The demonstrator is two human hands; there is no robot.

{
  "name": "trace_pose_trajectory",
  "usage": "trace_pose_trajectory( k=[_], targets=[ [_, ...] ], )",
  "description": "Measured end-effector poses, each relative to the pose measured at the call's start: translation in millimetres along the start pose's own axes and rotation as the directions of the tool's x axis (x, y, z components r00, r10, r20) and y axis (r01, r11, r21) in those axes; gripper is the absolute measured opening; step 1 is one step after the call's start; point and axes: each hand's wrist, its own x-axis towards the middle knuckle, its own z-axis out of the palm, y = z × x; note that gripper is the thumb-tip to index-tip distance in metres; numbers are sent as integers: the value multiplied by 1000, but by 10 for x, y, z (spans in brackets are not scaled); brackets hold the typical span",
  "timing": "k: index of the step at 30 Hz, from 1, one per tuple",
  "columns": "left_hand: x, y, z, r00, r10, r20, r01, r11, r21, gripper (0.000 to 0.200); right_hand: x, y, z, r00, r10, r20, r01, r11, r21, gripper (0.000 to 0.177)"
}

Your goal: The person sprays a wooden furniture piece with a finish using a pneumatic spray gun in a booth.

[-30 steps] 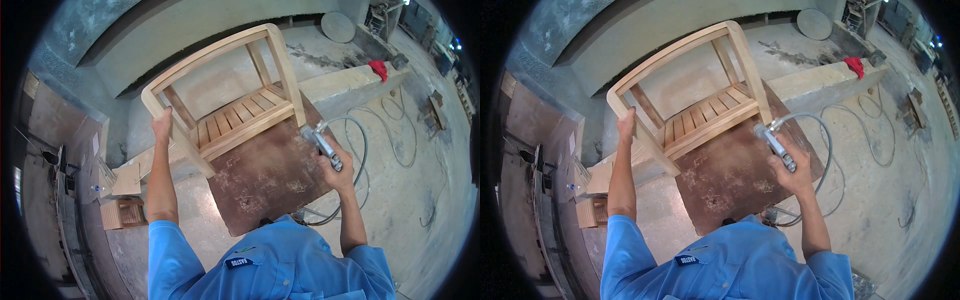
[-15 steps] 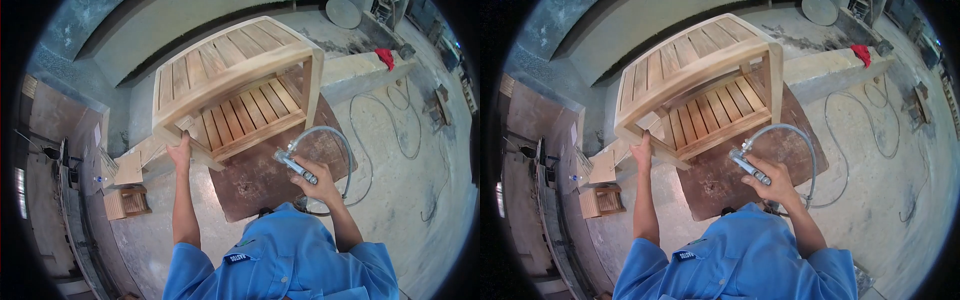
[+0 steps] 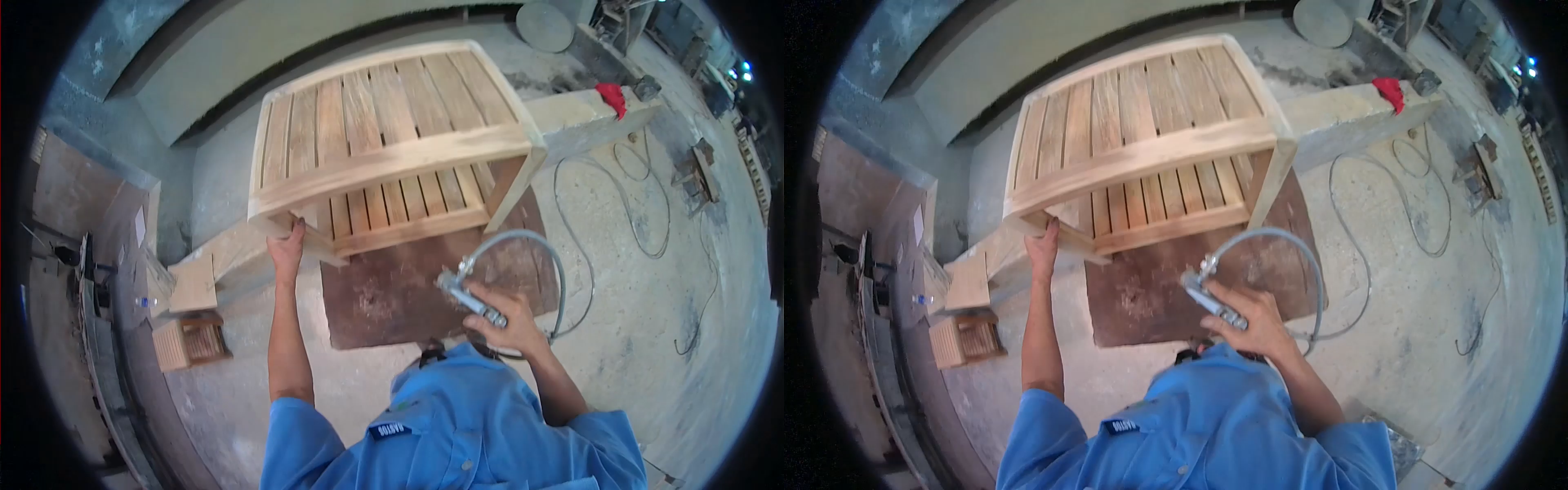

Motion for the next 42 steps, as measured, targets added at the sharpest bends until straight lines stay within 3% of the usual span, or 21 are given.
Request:
trace_pose_trajectory(
  k=[2, 6, 8, 9, 11, 13, 14, 15, 17, 20, 25, 29, 36, 38, 42],
  targets=[
    [58, -12, 19, 1000, 3, -8, -3, 997, 75, 18, -121, -20, 5, 1000, -16, -15, 16, 1000, -18, 55],
    [200, -164, 39, 998, -29, 63, 28, 999, 15, 26, -476, -128, -90, 996, 79, -34, -80, 996, -35, 54],
    [55, -210, 117, 995, -25, -96, 31, 997, 64, 38, -794, -163, -174, 971, 237, 28, -235, 970, -53, 56],
    [-53, -269, 191, 996, -15, -89, 19, 999, 47, 38, -919, -164, -208, 972, 233, 10, -232, 971, -66, 56],
    [-341, -532, 343, 944, -119, -308, 147, 987, 67, 44, -1138, -155, -254, 963, 261, -73, -261, 965, 11, 55],
    [-771, -1236, 489, 988, -23, -155, 45, 989, 144, 43, -1305, -79, -362, 946, 320, -58, -318, 947, 34, 56],
    [-1171, -794, 571, 999, -46, 26, 42, 993, 114, 43, -1422, -25, -384, 950, 289, -121, -286, 957, 38, 55],
    [-1446, -779, 755, 994, -74, 77, 49, 958, 283, 41, -1464, 17, -433, 949, 260, -179, -257, 966, 41, 55],
    [-2066, -569, 1096, 947, -175, 269, 216, 968, -130, 40, -1609, 56, -540, 954, 246, -168, -242, 969, 45, 53],
    [-2541, -83, 1570, 938, -165, 306, 247, 936, -252, 42, -1764, 131, -818, 944, 303, -130, -289, 950, 117, 52],
    [-2850, 697, 2108, 913, -93, 397, 269, 869, -416, 61, -2133, 191, -1258, 973, 157, -171, -114, 964, 239, 56],
    [-2924, 714, 2268, 926, -126, 355, 291, 839, -460, 68, -2372, 212, -1620, 977, 68, -203, -6, 957, 290, 51],
    [-2875, 881, 2082, 935, -227, 274, 327, 851, -411, 71, -2508, 270, -1814, 958, -156, -241, 238, 901, 364, 53],
    [-2973, 1320, 2002, 875, -413, 253, 482, 793, -371, 73, -2514, 245, -1764, 946, -200, -256, 289, 876, 386, 54],
    [-2971, 1238, 1902, 882, -379, 280, 468, 774, -427, 77, -2451, 118, -1733, 934, -290, -211, 345, 884, 314, 56]
  ],
)
